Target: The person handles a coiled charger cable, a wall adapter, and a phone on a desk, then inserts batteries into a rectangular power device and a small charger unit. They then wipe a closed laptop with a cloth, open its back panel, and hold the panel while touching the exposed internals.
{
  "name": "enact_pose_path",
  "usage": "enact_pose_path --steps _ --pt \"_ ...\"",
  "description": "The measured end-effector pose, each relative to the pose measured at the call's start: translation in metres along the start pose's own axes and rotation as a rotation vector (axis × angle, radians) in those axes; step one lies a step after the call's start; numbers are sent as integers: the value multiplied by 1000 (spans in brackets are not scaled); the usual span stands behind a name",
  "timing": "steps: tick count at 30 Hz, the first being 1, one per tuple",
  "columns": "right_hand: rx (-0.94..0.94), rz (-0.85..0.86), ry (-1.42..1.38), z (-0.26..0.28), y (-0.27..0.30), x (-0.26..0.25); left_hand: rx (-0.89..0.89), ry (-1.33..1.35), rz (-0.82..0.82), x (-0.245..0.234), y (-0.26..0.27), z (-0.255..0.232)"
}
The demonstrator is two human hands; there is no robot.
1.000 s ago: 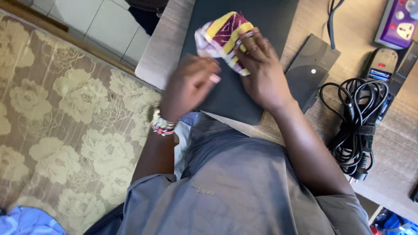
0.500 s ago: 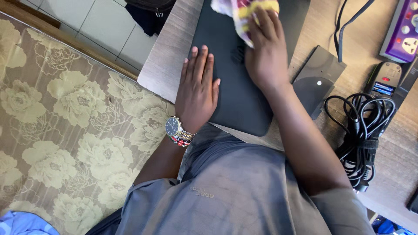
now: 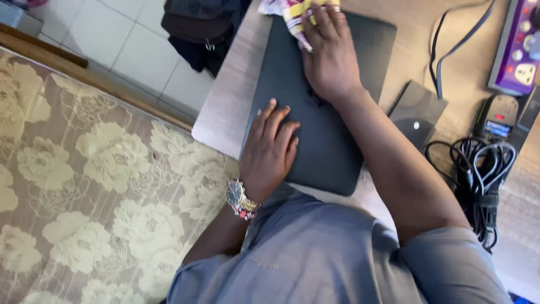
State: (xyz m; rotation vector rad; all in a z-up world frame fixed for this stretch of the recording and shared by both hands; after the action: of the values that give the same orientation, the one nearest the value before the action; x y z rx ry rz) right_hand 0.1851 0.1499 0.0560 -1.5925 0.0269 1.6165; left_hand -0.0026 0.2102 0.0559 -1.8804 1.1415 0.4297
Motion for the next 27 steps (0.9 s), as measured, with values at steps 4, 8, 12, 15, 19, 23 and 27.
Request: enact_pose_path --steps 4,8,12,15,19,23,27 --pt "-136 177 -118 28 -3 25 -53 33 20 4 1 3" --pt "-271 354 -340 46 33 -6 -75 30 75 9 2 7" --pt "-277 333 -54 5 25 -29 -93 62 48 4 -1 8" --pt "-154 256 -7 -20 -1 -11 -76 63 46 4 -1 7" --pt "-110 304 -129 1 -9 29 -100 63 70 6 -3 8" --pt "-317 318 -229 32 -1 30 -136 46 62 6 -7 9" --pt "-82 267 -171 -18 -14 14 -104 26 69 5 -2 4"
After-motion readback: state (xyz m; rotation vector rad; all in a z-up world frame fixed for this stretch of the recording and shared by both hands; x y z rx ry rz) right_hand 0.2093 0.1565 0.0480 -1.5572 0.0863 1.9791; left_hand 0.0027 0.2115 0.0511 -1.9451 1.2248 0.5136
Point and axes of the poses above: each hand's wrist, its own y-axis away from the middle knuckle, its own x-axis out of the palm, z = x × y, the point moved 7 cm from there along -y, towards the middle knuckle, and after that the axes turned 11 degrees about -z, right-handed, at the moved point
